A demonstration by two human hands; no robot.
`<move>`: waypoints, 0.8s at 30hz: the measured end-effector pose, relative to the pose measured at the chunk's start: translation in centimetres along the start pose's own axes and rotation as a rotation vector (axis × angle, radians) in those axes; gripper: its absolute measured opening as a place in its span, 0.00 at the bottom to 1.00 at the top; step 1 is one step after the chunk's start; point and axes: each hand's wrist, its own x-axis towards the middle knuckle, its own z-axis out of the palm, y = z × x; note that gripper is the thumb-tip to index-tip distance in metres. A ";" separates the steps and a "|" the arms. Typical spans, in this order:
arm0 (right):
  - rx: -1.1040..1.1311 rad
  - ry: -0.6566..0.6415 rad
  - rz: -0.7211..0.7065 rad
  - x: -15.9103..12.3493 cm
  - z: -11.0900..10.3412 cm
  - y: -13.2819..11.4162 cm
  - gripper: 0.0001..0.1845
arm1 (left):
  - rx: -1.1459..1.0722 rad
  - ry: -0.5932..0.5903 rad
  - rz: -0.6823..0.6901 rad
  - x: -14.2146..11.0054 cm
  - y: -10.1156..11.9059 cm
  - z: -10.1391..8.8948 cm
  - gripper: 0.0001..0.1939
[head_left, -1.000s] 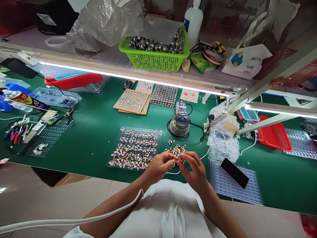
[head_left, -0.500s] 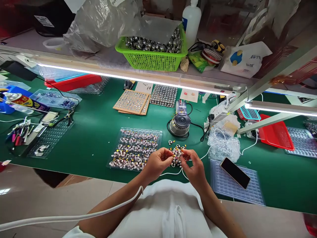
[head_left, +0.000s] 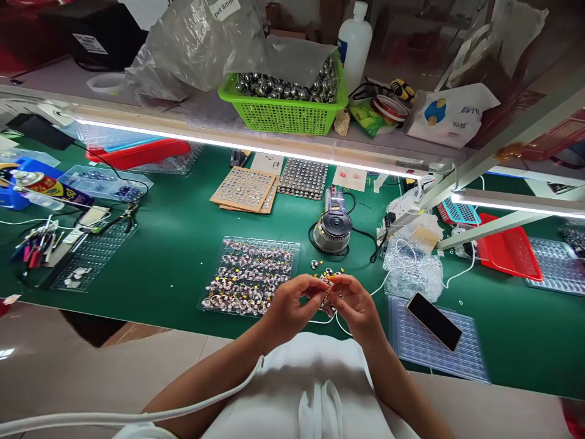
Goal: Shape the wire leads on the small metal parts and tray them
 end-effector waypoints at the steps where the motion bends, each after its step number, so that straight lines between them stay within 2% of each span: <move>1: 0.033 -0.006 0.014 0.0 0.0 0.0 0.14 | -0.045 -0.012 -0.030 0.0 -0.1 0.0 0.07; 7: 0.166 -0.043 0.098 -0.1 0.3 -0.4 0.14 | -0.420 -0.113 -0.193 0.0 -0.8 0.2 0.10; 11: 0.164 -0.012 0.090 -0.3 0.8 -0.3 0.13 | -0.493 -0.119 -0.175 0.0 -1.1 0.2 0.08; 15: 0.094 -0.019 0.074 -0.5 1.0 0.1 0.12 | -0.357 -0.059 -0.040 -0.3 -1.4 0.2 0.05; 21: -0.349 0.013 -0.085 -0.7 0.2 -0.2 0.13 | 0.049 0.048 0.104 -0.3 -1.3 -0.2 0.07; 24: -0.383 0.026 -0.110 -0.7 -0.3 -0.7 0.09 | 0.094 0.051 0.143 0.1 -0.9 -0.6 0.07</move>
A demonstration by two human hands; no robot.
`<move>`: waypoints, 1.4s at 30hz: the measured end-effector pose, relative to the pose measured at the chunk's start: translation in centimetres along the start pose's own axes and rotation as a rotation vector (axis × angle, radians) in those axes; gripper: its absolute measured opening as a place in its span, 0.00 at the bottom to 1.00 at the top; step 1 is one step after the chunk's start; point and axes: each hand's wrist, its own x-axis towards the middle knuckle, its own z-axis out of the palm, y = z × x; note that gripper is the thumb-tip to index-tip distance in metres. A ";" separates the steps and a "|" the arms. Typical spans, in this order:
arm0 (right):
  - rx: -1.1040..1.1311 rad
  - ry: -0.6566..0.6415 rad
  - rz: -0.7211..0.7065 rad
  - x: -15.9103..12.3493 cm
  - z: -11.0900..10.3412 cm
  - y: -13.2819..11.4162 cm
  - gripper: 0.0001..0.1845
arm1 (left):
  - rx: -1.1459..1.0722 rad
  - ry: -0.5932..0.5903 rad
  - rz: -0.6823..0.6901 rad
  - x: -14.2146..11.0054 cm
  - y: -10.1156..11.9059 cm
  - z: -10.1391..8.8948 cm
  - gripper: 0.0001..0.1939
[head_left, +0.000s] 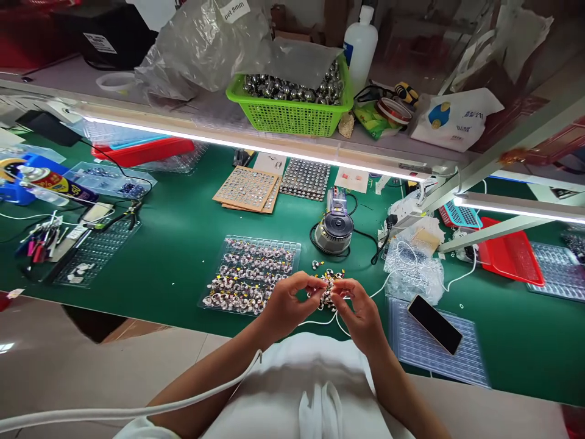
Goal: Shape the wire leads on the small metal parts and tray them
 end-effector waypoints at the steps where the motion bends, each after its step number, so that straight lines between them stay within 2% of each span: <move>1: 0.007 -0.003 -0.007 0.0 -0.2 -0.2 0.08 | -0.002 -0.014 0.005 0.2 0.1 -0.1 0.08; 4: -0.003 -0.052 -0.035 -0.1 -0.6 -0.9 0.04 | -0.016 -0.063 -0.032 0.4 0.6 0.1 0.11; 7: -0.096 -0.127 -0.055 -0.1 -1.0 -1.9 0.04 | -0.063 -0.049 -0.143 0.4 0.9 0.7 0.13; 12: -0.256 -0.213 -0.072 0.3 -1.7 -2.9 0.05 | -0.206 -0.023 -0.241 0.3 0.8 1.5 0.08; 18: -0.358 -0.242 -0.091 0.9 -2.1 -3.0 0.05 | -0.243 -0.054 -0.155 0.2 0.6 1.5 0.09; 27: -0.393 -0.241 -0.087 1.2 -1.9 -3.3 0.06 | -0.053 0.032 -0.102 0.2 0.5 1.8 0.06; 35: -0.404 -0.222 -0.080 1.5 -1.9 -3.2 0.04 | -0.074 0.026 -0.135 0.3 0.6 1.9 0.06; 42: -0.410 -0.195 -0.051 1.6 -1.7 -3.2 0.05 | -0.044 0.014 -0.084 0.2 0.7 1.7 0.08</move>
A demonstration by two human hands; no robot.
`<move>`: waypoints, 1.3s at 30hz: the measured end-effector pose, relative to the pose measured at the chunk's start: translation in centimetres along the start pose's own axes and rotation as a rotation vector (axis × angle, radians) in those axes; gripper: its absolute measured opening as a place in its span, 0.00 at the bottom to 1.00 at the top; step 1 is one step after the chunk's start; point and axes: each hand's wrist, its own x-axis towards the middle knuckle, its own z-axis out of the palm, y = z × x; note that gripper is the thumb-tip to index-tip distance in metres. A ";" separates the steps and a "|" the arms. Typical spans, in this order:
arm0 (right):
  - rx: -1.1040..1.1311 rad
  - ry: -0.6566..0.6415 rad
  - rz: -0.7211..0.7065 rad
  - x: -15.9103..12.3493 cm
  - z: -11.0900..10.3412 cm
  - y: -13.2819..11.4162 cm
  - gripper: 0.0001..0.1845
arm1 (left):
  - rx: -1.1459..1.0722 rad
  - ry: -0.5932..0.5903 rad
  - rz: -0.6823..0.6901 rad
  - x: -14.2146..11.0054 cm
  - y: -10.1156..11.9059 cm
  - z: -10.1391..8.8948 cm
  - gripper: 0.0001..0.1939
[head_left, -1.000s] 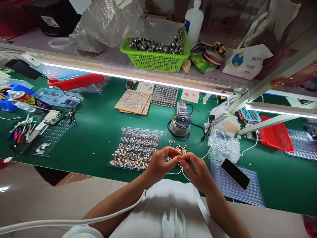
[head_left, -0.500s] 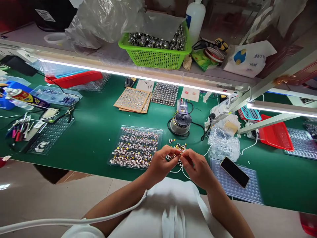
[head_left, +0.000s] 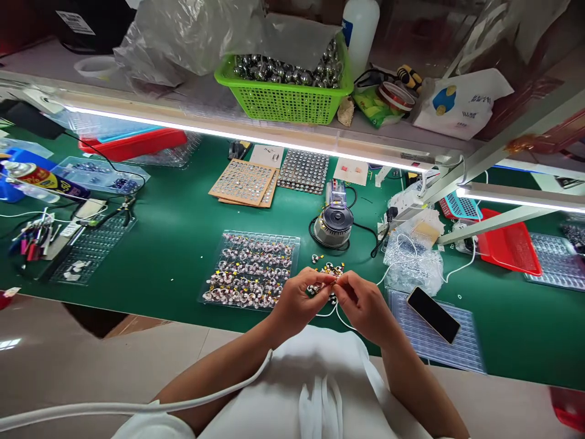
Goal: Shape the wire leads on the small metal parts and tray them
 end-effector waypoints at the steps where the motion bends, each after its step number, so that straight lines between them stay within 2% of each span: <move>1: 0.003 0.002 0.005 0.0 0.1 0.0 0.06 | -0.004 0.002 0.003 0.0 0.0 0.0 0.09; 16: 0.052 0.040 0.046 0.3 0.6 0.0 0.08 | 0.074 0.064 0.132 -0.1 -0.4 0.4 0.09; 27: 0.164 0.088 0.195 0.6 1.2 -0.5 0.11 | 0.178 0.159 0.323 -0.1 -1.0 0.7 0.09; 34: 0.313 0.110 0.256 0.8 2.0 0.2 0.16 | 0.194 0.216 0.352 0.0 -1.8 0.8 0.09; 39: 0.257 0.133 0.303 0.9 2.5 0.3 0.19 | 0.160 0.235 0.321 0.0 -2.2 0.7 0.09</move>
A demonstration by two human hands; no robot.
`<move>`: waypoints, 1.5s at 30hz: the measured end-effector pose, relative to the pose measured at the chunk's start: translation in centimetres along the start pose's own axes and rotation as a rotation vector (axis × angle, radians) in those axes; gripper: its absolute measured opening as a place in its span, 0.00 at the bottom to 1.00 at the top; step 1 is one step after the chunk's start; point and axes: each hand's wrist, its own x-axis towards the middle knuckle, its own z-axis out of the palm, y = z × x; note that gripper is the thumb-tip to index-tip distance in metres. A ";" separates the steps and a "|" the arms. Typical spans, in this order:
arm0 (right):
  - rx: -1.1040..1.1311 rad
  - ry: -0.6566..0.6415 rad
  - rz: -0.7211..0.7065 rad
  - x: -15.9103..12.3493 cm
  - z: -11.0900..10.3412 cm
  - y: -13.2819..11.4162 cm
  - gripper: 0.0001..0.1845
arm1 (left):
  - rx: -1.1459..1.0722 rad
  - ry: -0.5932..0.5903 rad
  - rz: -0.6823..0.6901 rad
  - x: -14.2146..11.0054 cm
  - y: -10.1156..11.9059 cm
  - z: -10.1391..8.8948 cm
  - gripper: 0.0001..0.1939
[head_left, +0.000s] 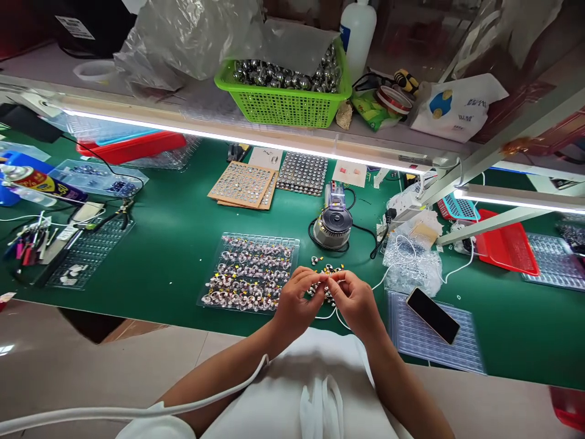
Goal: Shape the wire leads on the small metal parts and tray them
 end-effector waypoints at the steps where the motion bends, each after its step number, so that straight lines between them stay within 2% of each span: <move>1: -0.016 -0.004 0.014 0.1 0.0 0.0 0.20 | -0.014 0.009 -0.023 0.0 0.0 0.0 0.08; 4: 0.021 -0.040 0.063 0.4 0.0 0.4 0.26 | -0.136 -0.008 -0.198 -0.1 -0.1 -0.2 0.06; 7: 0.188 -0.110 0.072 0.3 0.0 1.3 0.25 | -0.415 -0.065 -0.501 0.0 0.1 -0.2 0.08; 9: 0.300 -0.134 0.032 0.1 0.0 1.8 0.22 | -0.587 -0.053 -0.641 0.1 0.2 -0.2 0.12; 13: 0.369 -0.064 -0.068 -0.7 -0.2 2.2 0.20 | -0.718 -0.005 -0.722 0.3 0.7 -0.4 0.18; 19: 0.338 0.018 -0.173 -0.8 0.3 1.2 0.13 | -0.708 -0.004 -0.690 0.2 1.6 0.0 0.17; 24: 0.450 0.107 -0.189 -0.5 1.1 1.6 0.04 | -0.690 0.009 -0.666 -0.1 1.8 0.1 0.17; 27: 0.493 0.105 -0.200 -0.6 1.3 1.9 0.03 | -0.688 -0.004 -0.663 -0.4 1.6 0.1 0.16; 35: 0.432 0.162 -0.254 -0.6 1.5 2.3 0.02 | -0.640 -0.078 -0.638 -0.6 1.3 0.1 0.13; 38: 0.439 0.159 -0.240 -0.5 1.3 2.2 0.03 | -0.478 -0.071 -0.495 -0.8 1.2 -0.1 0.09; 42: 0.383 0.198 -0.247 -0.6 1.0 2.2 0.03 | -0.175 0.028 -0.159 -1.1 1.1 -0.6 0.06; 45: 0.321 0.197 -0.264 -0.8 0.9 2.3 0.03 | -0.099 0.012 -0.055 -1.1 1.2 -0.9 0.06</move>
